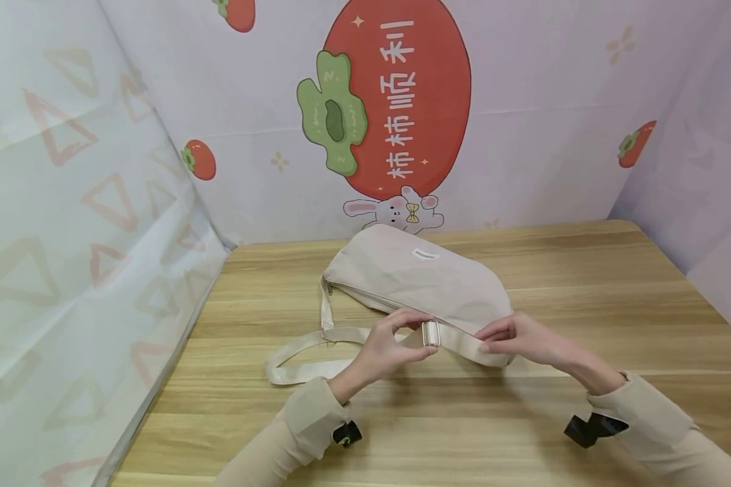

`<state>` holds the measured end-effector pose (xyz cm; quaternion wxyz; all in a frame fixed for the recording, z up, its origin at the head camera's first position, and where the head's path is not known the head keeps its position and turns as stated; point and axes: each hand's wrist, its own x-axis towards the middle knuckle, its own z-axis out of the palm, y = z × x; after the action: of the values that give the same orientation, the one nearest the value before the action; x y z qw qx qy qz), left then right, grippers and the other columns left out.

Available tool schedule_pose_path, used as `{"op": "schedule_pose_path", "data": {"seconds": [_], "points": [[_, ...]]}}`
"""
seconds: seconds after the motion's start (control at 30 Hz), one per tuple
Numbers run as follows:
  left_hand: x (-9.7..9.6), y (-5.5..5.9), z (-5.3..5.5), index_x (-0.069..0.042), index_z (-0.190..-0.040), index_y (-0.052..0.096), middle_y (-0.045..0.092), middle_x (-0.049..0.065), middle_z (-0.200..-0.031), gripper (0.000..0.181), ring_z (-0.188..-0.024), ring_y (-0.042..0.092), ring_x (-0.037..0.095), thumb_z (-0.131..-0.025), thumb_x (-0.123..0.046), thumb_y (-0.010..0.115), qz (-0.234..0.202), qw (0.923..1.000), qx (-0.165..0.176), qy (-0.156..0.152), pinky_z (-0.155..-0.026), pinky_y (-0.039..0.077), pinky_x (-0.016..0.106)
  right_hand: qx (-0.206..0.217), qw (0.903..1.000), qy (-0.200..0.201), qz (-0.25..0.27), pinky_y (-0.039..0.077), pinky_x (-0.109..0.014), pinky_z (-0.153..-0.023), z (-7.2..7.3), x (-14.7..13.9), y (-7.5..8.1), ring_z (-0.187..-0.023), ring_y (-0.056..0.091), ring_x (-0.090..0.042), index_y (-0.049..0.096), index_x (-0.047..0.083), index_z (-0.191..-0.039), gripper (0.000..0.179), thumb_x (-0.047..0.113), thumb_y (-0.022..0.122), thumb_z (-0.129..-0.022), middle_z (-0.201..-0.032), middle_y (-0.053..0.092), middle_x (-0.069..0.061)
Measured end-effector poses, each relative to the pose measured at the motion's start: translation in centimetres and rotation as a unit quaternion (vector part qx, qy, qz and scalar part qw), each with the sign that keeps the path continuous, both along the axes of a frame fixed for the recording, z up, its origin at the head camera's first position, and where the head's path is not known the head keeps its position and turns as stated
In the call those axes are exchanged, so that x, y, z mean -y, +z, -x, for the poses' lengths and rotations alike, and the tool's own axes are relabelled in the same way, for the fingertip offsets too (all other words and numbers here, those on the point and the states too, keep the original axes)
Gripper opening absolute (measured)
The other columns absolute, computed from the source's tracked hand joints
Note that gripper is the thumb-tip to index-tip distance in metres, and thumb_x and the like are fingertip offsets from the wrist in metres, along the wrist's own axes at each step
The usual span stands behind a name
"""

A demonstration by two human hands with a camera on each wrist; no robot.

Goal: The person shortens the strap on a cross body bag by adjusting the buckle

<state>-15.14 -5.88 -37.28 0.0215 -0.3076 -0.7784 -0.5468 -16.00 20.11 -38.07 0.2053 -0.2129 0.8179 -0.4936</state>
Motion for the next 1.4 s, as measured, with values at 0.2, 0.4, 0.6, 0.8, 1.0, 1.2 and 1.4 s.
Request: {"op": "schedule_pose_path", "data": {"seconds": [0.2,0.4,0.6,0.8,1.0,1.2,1.4], "points": [[-0.1,1.6,-0.8,0.007,-0.104,0.059,0.059,0.015,-0.100,0.037,-0.090,0.054,0.025,-0.069,0.002,0.072,-0.005,0.9995,0.020,-0.023,-0.085,0.045,0.028,0.000,0.9999,-0.010,0.012,0.046,-0.021,-0.064,-0.1,1.1,-0.1,-0.076,0.053,-0.002,0.061,-0.006,-0.103,0.033,0.021,0.061,-0.084,-0.094,0.064,-0.009],[-0.2,0.2,0.0,0.002,-0.105,0.060,0.060,0.011,-0.103,0.038,-0.091,0.054,0.015,-0.069,-0.001,0.073,-0.009,0.9988,0.040,-0.028,-0.087,0.043,0.026,0.012,0.9990,-0.039,0.017,0.044,-0.021,-0.059,0.1,1.4,-0.3,-0.070,0.051,-0.005,0.064,-0.003,-0.096,0.028,0.022,0.062,-0.083,-0.083,0.064,-0.003],[-0.4,-1.6,0.9,-0.009,-0.108,0.062,0.061,-0.001,-0.107,0.041,-0.091,0.054,0.007,-0.070,-0.012,0.075,0.006,0.9973,0.067,-0.027,-0.086,0.042,0.024,0.015,0.9987,-0.045,0.017,0.044,-0.022,-0.062,0.5,1.3,-0.6,-0.072,0.051,-0.007,0.065,-0.002,-0.091,0.027,0.024,0.063,-0.082,-0.081,0.063,-0.003],[-0.9,-1.6,0.8,-0.005,-0.107,0.063,0.062,0.003,-0.102,0.042,-0.090,0.055,0.012,-0.068,-0.009,0.076,0.012,0.9988,0.044,-0.020,-0.084,0.044,0.023,0.018,0.9980,-0.058,0.020,0.043,-0.022,-0.065,0.7,1.2,-1.0,-0.075,0.051,-0.007,0.065,-0.002,-0.090,0.026,0.023,0.063,-0.082,-0.082,0.063,-0.001],[-1.1,0.6,-0.4,0.001,-0.107,0.061,0.061,0.011,-0.103,0.041,-0.093,0.054,0.022,-0.069,-0.004,0.074,0.026,0.9982,0.038,-0.038,-0.087,0.043,0.024,0.020,0.9978,-0.054,0.034,0.044,-0.022,-0.066,0.8,1.4,-1.3,-0.076,0.052,-0.007,0.065,-0.002,-0.090,0.027,0.023,0.064,-0.082,-0.083,0.063,0.000],[-1.4,0.4,-0.3,0.002,-0.107,0.061,0.061,0.010,-0.102,0.041,-0.091,0.054,0.016,-0.068,-0.004,0.075,0.022,0.9982,0.027,-0.049,-0.084,0.044,0.023,0.017,0.9979,-0.045,0.044,0.044,-0.021,-0.065,0.8,1.4,-1.4,-0.074,0.052,-0.006,0.065,-0.003,-0.090,0.026,0.022,0.063,-0.082,-0.081,0.063,0.002],[-1.3,-1.6,0.7,-0.004,-0.105,0.064,0.062,0.004,-0.101,0.042,-0.089,0.053,0.011,-0.066,-0.010,0.077,0.013,0.9993,0.004,-0.036,-0.083,0.044,0.022,0.023,0.9980,-0.043,0.041,0.044,-0.021,-0.066,0.8,1.4,-1.3,-0.075,0.052,-0.007,0.065,-0.003,-0.092,0.027,0.023,0.063,-0.082,-0.083,0.063,0.002]]}}
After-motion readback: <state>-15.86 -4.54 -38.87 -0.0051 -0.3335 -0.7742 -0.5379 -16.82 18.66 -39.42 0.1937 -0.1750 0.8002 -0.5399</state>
